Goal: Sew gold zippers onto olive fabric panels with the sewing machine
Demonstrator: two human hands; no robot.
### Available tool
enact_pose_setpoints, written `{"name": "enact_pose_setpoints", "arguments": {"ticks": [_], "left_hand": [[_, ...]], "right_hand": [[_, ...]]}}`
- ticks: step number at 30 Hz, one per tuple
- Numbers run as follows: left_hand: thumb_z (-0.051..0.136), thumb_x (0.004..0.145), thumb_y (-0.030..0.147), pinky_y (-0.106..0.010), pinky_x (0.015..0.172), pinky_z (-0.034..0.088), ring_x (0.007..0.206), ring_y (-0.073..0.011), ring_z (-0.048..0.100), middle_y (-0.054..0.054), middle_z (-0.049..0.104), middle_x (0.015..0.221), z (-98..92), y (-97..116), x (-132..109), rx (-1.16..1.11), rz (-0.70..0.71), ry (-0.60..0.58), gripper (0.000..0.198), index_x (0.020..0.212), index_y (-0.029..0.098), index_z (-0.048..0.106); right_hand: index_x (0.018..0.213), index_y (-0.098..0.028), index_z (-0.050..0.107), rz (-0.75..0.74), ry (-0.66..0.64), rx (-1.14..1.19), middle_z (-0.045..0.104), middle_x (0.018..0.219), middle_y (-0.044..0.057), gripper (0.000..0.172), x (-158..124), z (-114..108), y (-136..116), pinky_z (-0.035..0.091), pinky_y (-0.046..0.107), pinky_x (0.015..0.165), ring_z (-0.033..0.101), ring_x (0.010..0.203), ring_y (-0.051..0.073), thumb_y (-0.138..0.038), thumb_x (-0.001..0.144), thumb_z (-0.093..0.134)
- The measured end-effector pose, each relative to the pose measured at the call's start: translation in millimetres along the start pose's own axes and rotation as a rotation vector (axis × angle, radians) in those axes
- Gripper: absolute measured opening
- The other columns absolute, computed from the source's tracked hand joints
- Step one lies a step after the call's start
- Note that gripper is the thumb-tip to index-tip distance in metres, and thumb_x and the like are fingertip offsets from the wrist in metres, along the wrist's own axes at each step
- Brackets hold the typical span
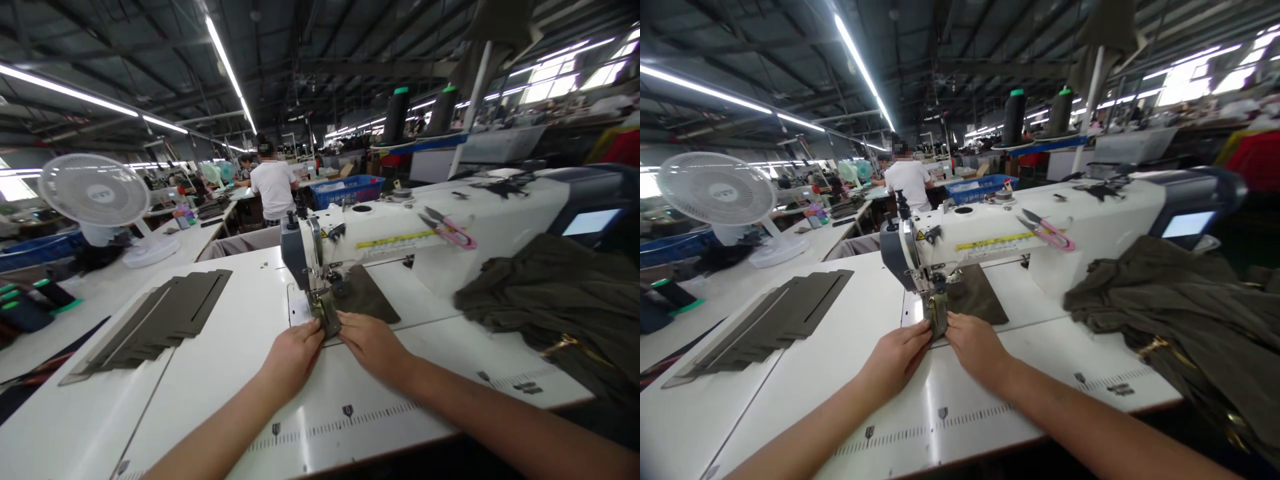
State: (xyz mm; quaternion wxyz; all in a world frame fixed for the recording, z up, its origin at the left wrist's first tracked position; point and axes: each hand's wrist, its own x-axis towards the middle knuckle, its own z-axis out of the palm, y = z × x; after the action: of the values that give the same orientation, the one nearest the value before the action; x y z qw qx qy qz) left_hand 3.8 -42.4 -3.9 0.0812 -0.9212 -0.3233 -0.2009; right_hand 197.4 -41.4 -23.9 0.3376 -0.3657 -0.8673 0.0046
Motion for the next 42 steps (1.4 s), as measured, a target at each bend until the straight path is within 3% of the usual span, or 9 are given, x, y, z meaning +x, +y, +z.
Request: {"name": "enact_pose_setpoints", "arguments": {"ticks": [4,8,13,19,29,36,42], "left_hand": [[0.039,0.088,0.011,-0.037,0.078,0.055,0.091,-0.0223,0.063,-0.016,0.065,0.102,-1.2,-0.8,5.1,0.101,0.138,0.055,0.024,0.096,0.008,0.061],[0.037,0.087,0.008,-0.035,0.072,0.057,0.082,-0.0222,0.065,-0.015,0.066,0.096,-6.4,1.4,12.3,0.156,0.168,0.052,0.025,0.089,0.007,0.062],[0.043,0.085,0.011,-0.039,0.081,0.054,0.083,-0.0222,0.064,-0.012,0.066,0.096,-9.8,0.7,17.2,0.112,0.12,-0.035,0.019,0.09,0.009,0.062],[0.04,0.088,0.014,-0.04,0.087,0.05,0.09,-0.0209,0.062,-0.012,0.065,0.099,-3.5,-7.8,18.2,0.048,0.092,-0.058,0.022,0.094,0.009,0.06],[0.04,0.087,0.014,-0.035,0.074,0.053,0.078,-0.0192,0.058,-0.009,0.06,0.083,3.0,-19.1,28.9,-0.024,0.01,-0.04,0.02,0.085,0.013,0.06],[0.044,0.086,0.014,-0.031,0.066,0.052,0.073,-0.0185,0.057,-0.007,0.055,0.079,16.2,-30.0,28.9,-0.046,-0.071,0.014,0.016,0.078,0.013,0.058],[0.046,0.084,0.012,-0.029,0.065,0.051,0.072,-0.018,0.056,-0.006,0.056,0.079,18.1,-32.8,28.1,-0.059,-0.088,0.029,0.015,0.072,0.015,0.056]], "right_hand": [[0.09,-0.013,0.067,-0.023,0.025,-0.019,0.068,0.094,0.008,0.024,4.9,1.4,3.1,0.044,0.03,0.091,0.06,0.097,0.018,-0.009,0.085,0.043],[0.092,-0.013,0.066,-0.021,0.005,-0.035,0.067,0.094,0.008,0.022,6.0,-0.5,3.8,0.045,0.03,0.091,0.059,0.098,0.019,-0.009,0.084,0.046],[0.085,-0.011,0.066,0.006,-0.09,-0.054,0.067,0.093,0.01,0.022,5.9,-4.4,3.8,0.042,0.031,0.095,0.058,0.101,0.02,-0.009,0.084,0.045],[0.09,-0.01,0.065,0.008,-0.097,-0.055,0.066,0.097,0.01,0.021,10.5,-4.3,8.7,0.042,0.032,0.095,0.058,0.101,0.021,-0.007,0.083,0.046],[0.084,-0.011,0.065,0.019,-0.139,-0.032,0.066,0.091,0.01,0.021,26.4,1.8,21.6,0.043,0.03,0.092,0.058,0.098,0.019,-0.005,0.08,0.046],[0.076,-0.014,0.063,-0.002,-0.007,-0.03,0.067,0.086,0.008,0.023,35.8,6.6,29.5,0.049,0.029,0.08,0.061,0.084,0.018,-0.006,0.08,0.042],[0.072,-0.015,0.061,-0.003,0.01,-0.01,0.066,0.083,0.007,0.023,37.8,7.3,28.6,0.05,0.028,0.072,0.061,0.076,0.018,-0.006,0.081,0.042]]}}
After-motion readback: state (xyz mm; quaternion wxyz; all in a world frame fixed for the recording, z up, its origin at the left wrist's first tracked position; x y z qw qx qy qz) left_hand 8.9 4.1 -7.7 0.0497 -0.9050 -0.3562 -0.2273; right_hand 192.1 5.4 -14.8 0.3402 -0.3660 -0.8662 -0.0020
